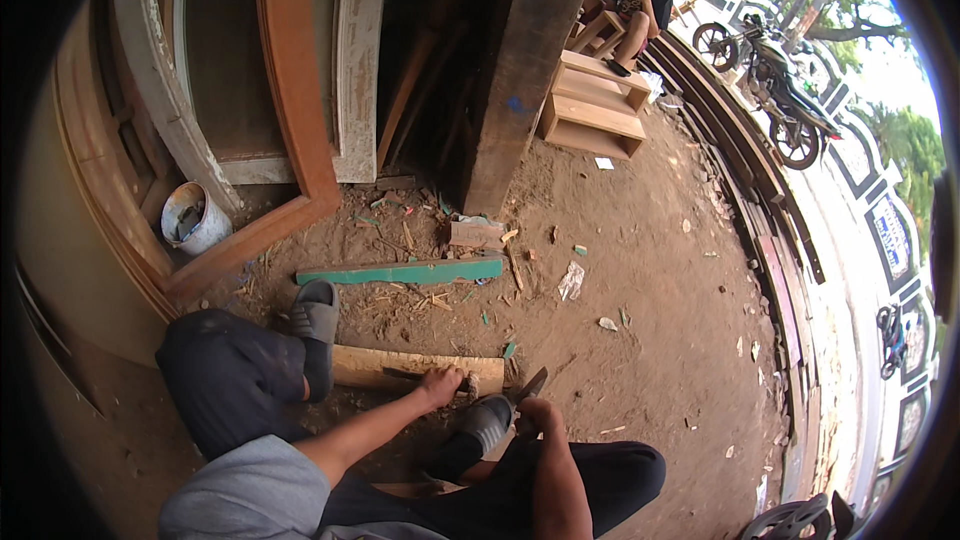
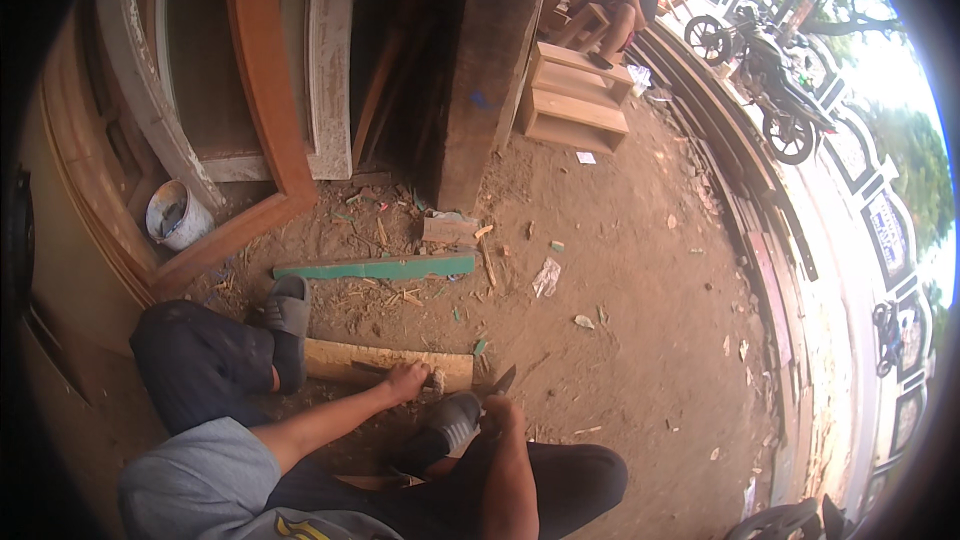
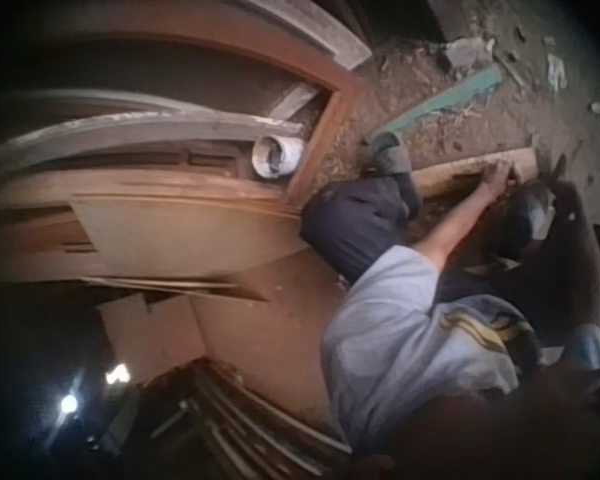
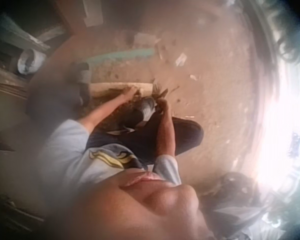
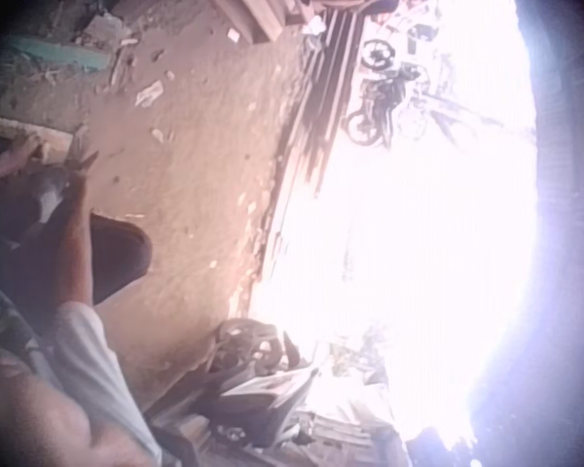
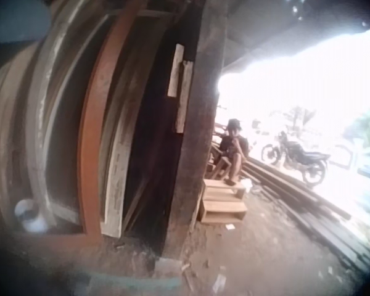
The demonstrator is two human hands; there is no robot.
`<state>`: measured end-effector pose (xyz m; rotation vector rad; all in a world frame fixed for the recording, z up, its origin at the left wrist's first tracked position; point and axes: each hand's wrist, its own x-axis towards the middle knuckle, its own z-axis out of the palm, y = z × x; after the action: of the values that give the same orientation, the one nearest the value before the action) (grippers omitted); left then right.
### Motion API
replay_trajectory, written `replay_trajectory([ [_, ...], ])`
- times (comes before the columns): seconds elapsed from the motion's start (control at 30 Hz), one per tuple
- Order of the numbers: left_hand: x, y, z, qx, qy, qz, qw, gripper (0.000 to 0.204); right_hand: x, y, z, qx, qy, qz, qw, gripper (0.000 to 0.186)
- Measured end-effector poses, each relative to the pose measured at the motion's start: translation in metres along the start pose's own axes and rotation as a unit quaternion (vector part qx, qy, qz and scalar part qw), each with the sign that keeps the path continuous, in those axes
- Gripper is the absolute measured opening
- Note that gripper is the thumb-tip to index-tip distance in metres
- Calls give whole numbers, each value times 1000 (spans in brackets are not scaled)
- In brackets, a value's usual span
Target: The person sits on the ground and uses a small axe to repeatedly strike and shape a small piece of wood held in their left hand. Wood chips accumulate on the ground as the person continues to carve the wood.
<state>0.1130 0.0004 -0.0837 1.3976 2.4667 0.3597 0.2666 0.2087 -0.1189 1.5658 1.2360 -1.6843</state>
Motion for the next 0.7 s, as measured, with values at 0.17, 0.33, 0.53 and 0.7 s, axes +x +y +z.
replay_trajectory([
  [0.17, 2, 2, 0, 5, 8, 30, 999, 21, 2, 2, -11, 15, -36, -31, 999, 29],
  [0.33, -1, 1, -3, -3, -7, 23, 1000, 22, -12, -4, -6, -1, -33, -22, 999, 29],
  [0.53, 10, 8, -2, -19, 16, 37, 999, 21, 49, 13, -41, -32, -63, -29, 997, 20],
  [0.7, 2, 5, -10, -32, 4, 5, 999, 21, 5, 1, -6, -14, -4, -8, 1000, 23],
])
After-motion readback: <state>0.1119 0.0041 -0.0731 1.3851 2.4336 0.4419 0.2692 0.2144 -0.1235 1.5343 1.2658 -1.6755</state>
